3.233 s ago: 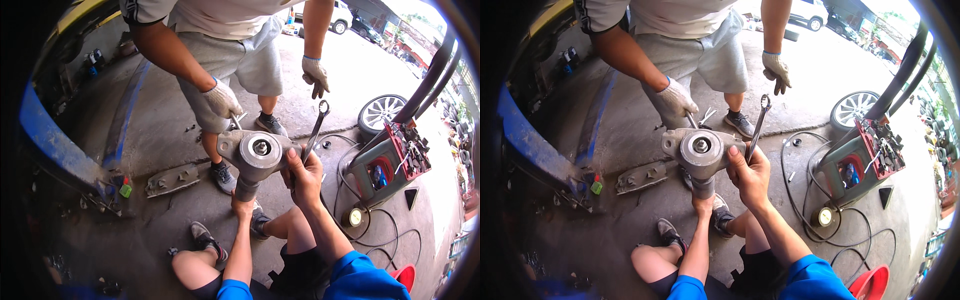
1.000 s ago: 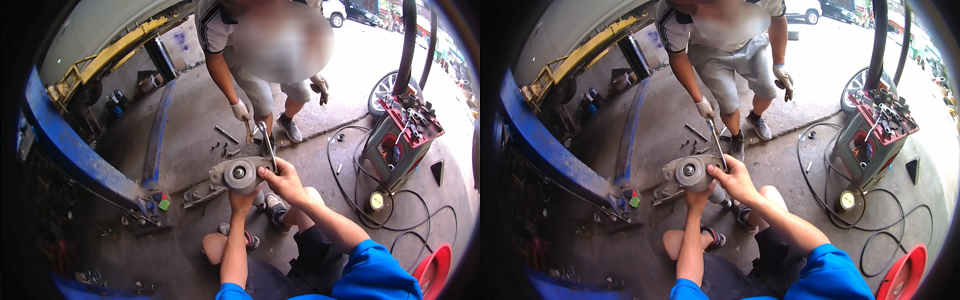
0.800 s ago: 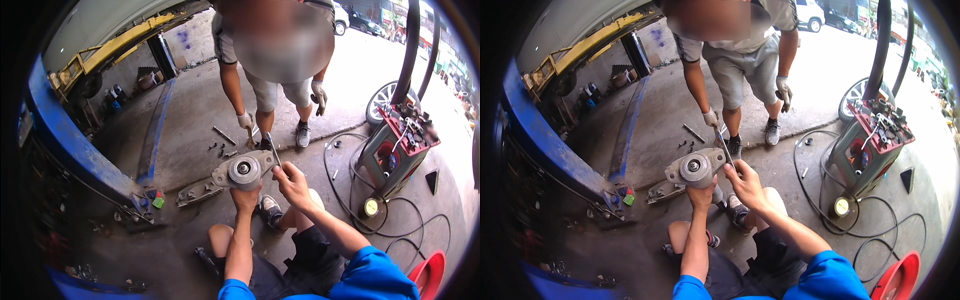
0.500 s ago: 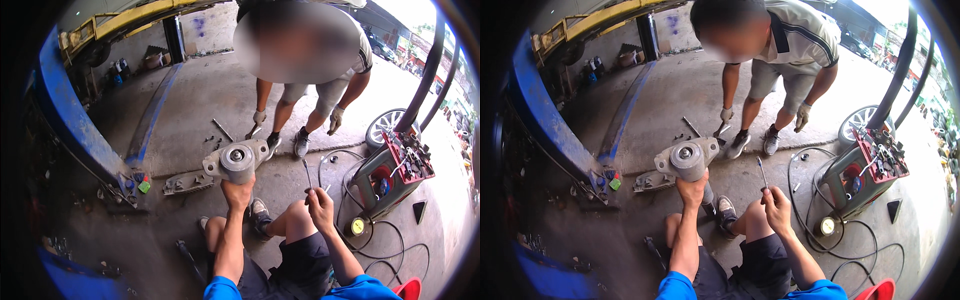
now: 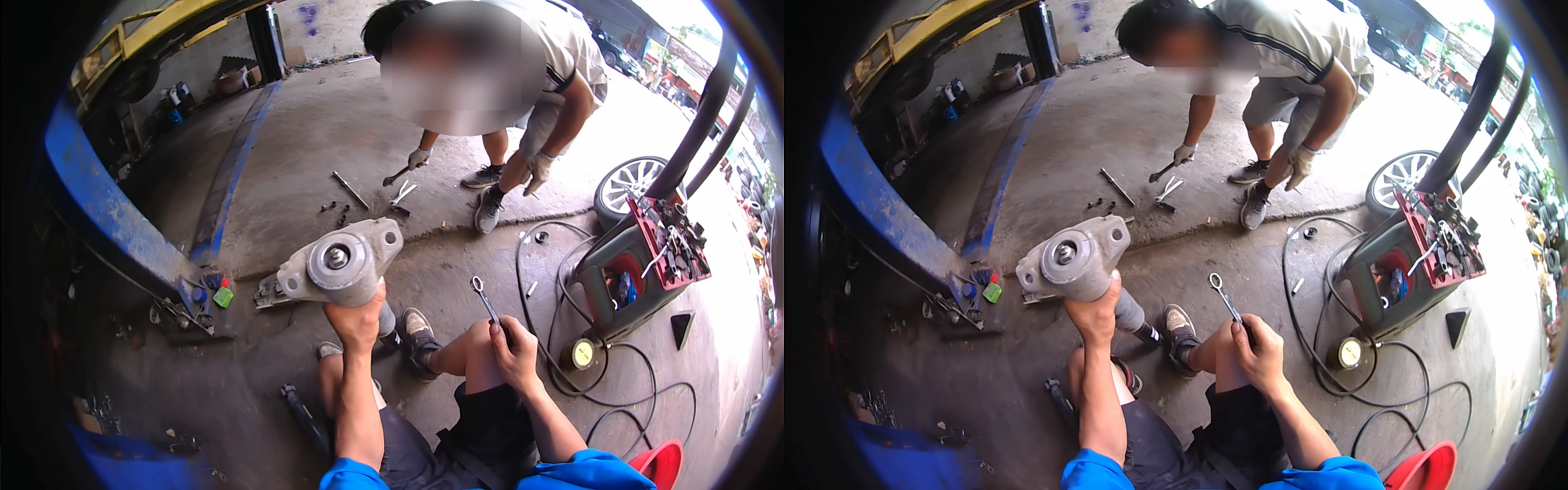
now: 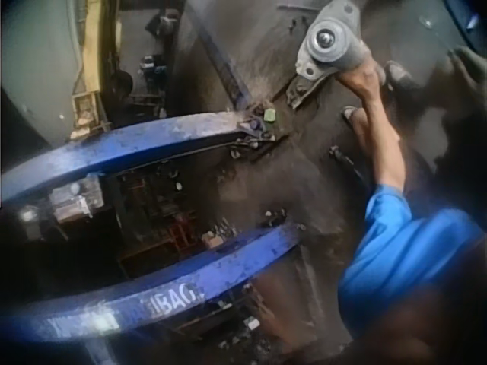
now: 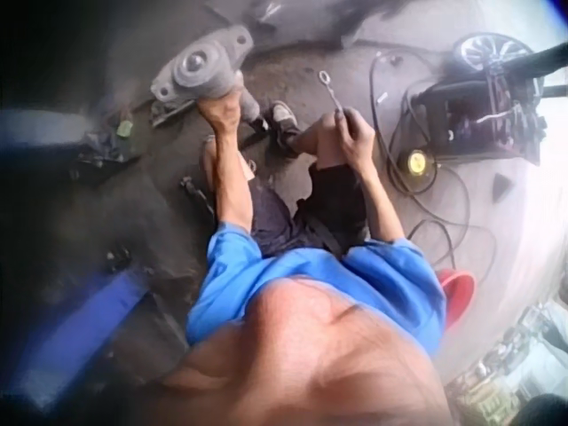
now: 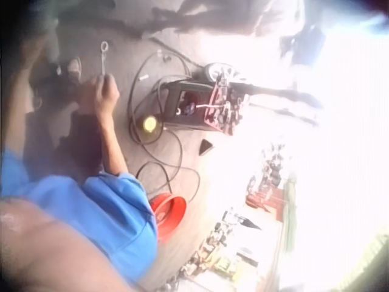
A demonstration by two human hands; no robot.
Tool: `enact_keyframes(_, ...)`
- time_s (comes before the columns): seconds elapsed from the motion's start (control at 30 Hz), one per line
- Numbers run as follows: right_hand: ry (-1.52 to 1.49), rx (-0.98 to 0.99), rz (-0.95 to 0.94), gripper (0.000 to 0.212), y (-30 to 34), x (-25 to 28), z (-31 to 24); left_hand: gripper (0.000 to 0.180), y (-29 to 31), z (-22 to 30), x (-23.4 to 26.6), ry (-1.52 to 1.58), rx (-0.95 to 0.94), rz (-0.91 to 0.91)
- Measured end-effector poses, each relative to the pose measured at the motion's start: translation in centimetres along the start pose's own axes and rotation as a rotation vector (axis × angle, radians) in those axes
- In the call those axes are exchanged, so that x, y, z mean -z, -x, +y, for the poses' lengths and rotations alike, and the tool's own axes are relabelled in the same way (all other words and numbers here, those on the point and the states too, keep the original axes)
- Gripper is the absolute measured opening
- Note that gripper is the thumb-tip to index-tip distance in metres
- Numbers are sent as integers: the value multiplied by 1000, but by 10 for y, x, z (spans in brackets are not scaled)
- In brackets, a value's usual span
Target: The person sits on the floor and uses a wrench to loosen and remove a bolt from a car shock absorber assembly. Another person assists by holding the part steady with a pipe wrench. The person then compares the disassembled part with another similar assembly.
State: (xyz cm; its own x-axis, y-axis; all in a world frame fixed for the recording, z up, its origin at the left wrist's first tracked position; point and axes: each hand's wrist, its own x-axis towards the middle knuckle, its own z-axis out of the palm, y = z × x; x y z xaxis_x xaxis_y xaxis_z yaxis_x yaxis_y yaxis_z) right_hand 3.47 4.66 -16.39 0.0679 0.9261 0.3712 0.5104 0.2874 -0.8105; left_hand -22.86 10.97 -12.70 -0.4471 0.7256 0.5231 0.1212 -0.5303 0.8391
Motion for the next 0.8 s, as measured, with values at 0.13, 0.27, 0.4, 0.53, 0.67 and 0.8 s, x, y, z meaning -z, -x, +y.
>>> enact_keyframes(0.13, 51, 64, 45, 17, 4, -5, 1, 32, 7, -22, 6, -3, 59, 12)
enact_keyframes(0.27, 64, 139, 66, 17, 6, -7, -1, 36, 13, -6, 2, -41, 10, -16)
enact_keyframes(0.4, 117, 200, 49, 16, 6, -10, -3, 41, 23, -5, 8, -55, 63, -68)
enact_keyframes(0.53, 115, 221, 48, 17, 8, -13, -1, 43, 27, -2, 8, -130, 12, -103)
enact_keyframes(0.67, 127, 234, 49, 17, 7, -18, -7, 44, 31, -1, 12, -149, 37, -148)
enact_keyframes(0.8, 162, 235, 13, 17, 10, -24, -12, 50, 33, 2, 19, -57, 92, -167)
